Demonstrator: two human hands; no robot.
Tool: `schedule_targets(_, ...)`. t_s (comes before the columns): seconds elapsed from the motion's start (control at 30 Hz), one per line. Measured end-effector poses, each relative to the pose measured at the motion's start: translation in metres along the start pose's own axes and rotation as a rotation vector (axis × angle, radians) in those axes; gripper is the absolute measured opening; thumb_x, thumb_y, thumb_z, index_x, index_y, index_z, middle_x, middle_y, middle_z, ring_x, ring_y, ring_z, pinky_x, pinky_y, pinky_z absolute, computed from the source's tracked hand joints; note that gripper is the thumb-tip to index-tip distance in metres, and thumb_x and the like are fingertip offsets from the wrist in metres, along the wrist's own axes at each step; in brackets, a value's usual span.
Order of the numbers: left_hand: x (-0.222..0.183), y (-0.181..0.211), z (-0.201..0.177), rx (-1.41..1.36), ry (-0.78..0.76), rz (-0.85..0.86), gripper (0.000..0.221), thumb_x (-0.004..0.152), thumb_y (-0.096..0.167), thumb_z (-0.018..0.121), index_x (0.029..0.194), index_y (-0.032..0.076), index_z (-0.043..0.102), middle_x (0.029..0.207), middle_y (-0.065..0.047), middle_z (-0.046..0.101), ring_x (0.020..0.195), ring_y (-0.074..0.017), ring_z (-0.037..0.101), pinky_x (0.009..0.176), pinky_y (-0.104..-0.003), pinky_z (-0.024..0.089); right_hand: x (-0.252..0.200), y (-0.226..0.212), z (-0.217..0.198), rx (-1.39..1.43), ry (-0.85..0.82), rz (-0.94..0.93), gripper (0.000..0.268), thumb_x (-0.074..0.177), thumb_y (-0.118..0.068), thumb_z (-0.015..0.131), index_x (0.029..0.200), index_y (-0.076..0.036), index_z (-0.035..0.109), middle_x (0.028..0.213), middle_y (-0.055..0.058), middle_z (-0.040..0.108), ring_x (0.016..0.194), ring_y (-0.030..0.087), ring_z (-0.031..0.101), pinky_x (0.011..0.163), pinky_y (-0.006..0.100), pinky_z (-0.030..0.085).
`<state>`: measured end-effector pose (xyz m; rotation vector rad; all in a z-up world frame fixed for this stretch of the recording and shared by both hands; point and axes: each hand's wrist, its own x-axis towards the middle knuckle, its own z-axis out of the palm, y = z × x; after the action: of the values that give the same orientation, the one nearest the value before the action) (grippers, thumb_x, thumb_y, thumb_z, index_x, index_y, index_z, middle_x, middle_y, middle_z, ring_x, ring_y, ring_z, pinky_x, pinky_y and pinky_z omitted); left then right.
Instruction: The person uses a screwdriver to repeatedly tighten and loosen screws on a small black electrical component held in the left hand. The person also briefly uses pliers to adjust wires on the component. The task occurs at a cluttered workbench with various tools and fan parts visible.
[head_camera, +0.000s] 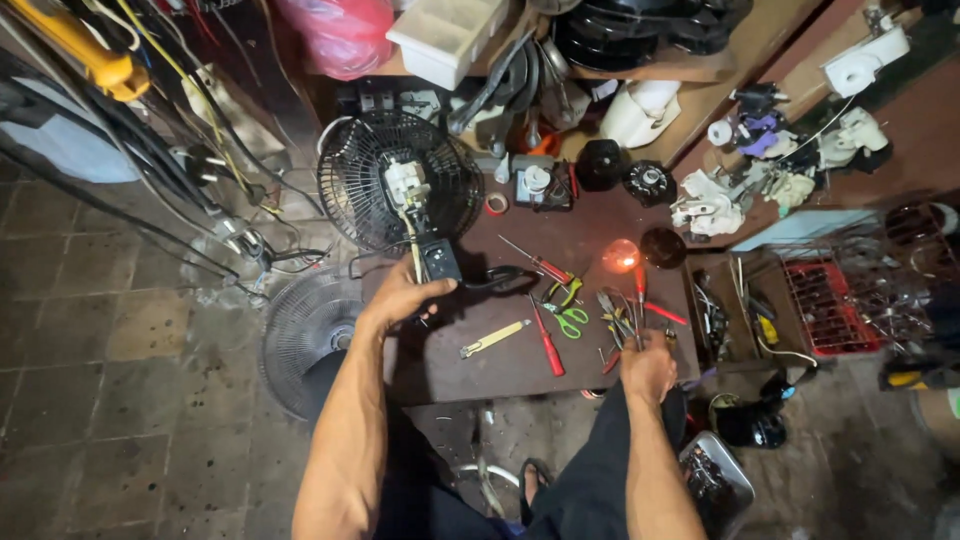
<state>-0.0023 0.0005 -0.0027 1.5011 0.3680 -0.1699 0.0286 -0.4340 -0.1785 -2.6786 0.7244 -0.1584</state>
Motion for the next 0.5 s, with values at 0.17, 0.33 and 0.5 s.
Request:
schedule_targets(0.17, -0.008, 0.012, 0.007, -0.005, 0.008, -0.007, 0.055, 0.071, 0.009, 0.086, 0.111, -0.004, 0.051, 0.072, -0.021, 0.065, 0.047, -0.0246, 0.065, 0.038, -0.033, 0.056, -0.002, -0.002, -0.005, -0.011, -0.019, -0.005, 0.031, 0.086, -0.040, 0.064, 0.114, -0.027, 0.070, 0.104, 0.004, 0.077, 0.102, 0.039, 0.071, 0.089, 0.050, 0.053)
schedule_targets(0.33, -0.002, 0.004, 0.005, -0.014, 0.003, -0.003, 0.055, 0.070, 0.008, 0.086, 0.111, -0.004, 0.051, 0.071, -0.021, 0.066, 0.047, -0.0251, 0.065, 0.037, -0.033, 0.056, -0.003, -0.002, -0.004, -0.016, -0.015, -0.001, 0.031, 0.086, -0.039, 0.066, 0.114, -0.027, 0.070, 0.104, 0.003, 0.077, 0.102, 0.037, 0.071, 0.090, 0.049, 0.053)
schedule_targets(0.5, 0.013, -0.015, 0.004, -0.015, -0.012, -0.002, 0.058, 0.071, 0.009, 0.087, 0.113, -0.006, 0.050, 0.071, -0.022, 0.065, 0.047, -0.0253, 0.065, 0.038, -0.033, 0.056, -0.009, -0.008, -0.010, -0.018, -0.019, 0.006, 0.031, 0.087, -0.040, 0.066, 0.115, -0.028, 0.069, 0.104, 0.006, 0.077, 0.103, 0.038, 0.071, 0.091, 0.049, 0.053)
